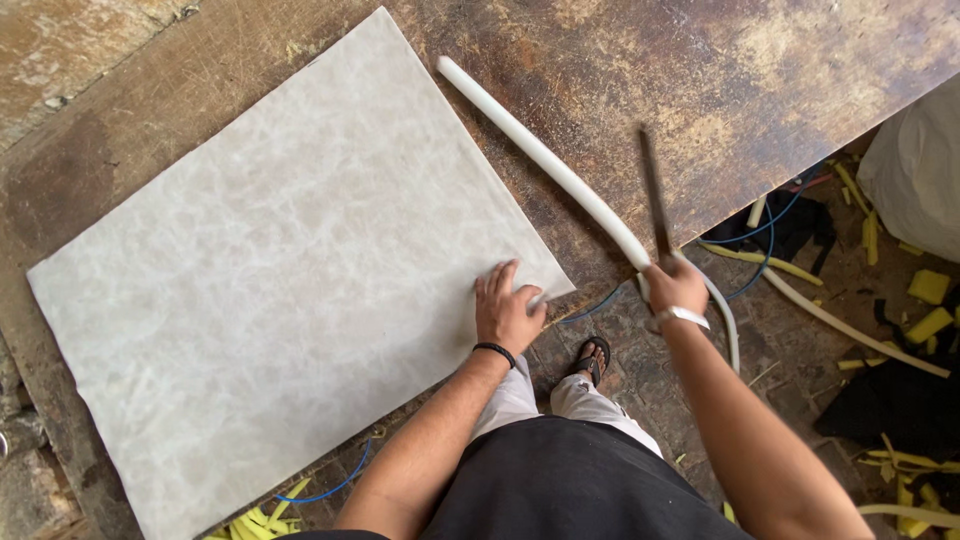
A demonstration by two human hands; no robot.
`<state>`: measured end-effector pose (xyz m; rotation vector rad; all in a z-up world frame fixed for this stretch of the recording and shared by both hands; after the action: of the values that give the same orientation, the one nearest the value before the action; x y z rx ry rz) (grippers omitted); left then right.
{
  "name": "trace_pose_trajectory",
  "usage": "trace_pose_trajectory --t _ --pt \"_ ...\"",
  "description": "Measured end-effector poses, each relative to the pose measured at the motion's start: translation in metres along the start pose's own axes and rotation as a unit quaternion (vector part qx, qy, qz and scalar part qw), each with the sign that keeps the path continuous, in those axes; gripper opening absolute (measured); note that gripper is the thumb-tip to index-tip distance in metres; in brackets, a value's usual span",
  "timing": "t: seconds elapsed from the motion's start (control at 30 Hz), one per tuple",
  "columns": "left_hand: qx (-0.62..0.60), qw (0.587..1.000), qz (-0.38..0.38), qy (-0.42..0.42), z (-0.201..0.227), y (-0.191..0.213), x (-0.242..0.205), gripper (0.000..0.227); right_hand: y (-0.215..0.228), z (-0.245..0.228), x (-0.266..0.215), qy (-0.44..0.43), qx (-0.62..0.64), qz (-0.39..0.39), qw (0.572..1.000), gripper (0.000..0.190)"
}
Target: The person smooths a fabric sheet on a worktable, sprays adhesive onto the surface, and lays a second fabric layer over it. They then place a foam board on the table, cover it with fabric, and trim the excess fabric along the edges using a straight blade. The person handles fabric, foam board, and tools throughout the process.
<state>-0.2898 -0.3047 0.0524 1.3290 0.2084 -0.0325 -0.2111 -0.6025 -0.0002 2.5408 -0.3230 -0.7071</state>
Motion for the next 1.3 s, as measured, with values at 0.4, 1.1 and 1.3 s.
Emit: trace_pose_trajectory --t 0.4,1.1,1.3 --pt "-0.311 0.852 0.202 0.369 -0.184 -0.076 -0.028 0.027 0.042 0.132 -0.047 -0.123 0.269 -0.077 0.952 0.03" --pt "-0.207 0.92 0.126 0.309 -0.113 -0.04 -0.059 0.019 0.104 -0.005 0.007 0.1 0.231 -0.111 0.961 0.015" --pt "-0.143 0.901 0.155 0.38 -0.121 -0.003 -0.073 0.019 0.008 0.03 -0.108 -0.041 0.266 -0.356 0.895 0.007"
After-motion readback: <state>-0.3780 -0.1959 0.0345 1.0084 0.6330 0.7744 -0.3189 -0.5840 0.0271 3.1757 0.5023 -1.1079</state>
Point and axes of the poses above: each hand's wrist, its own x-axis towards the middle knuckle, its own y-axis out of the back of the hand, z = x × y, the point moved 8 cm from there along x, towards the middle knuckle, and after that the axes turned 12 degrees about x, right-handed, at the moved point
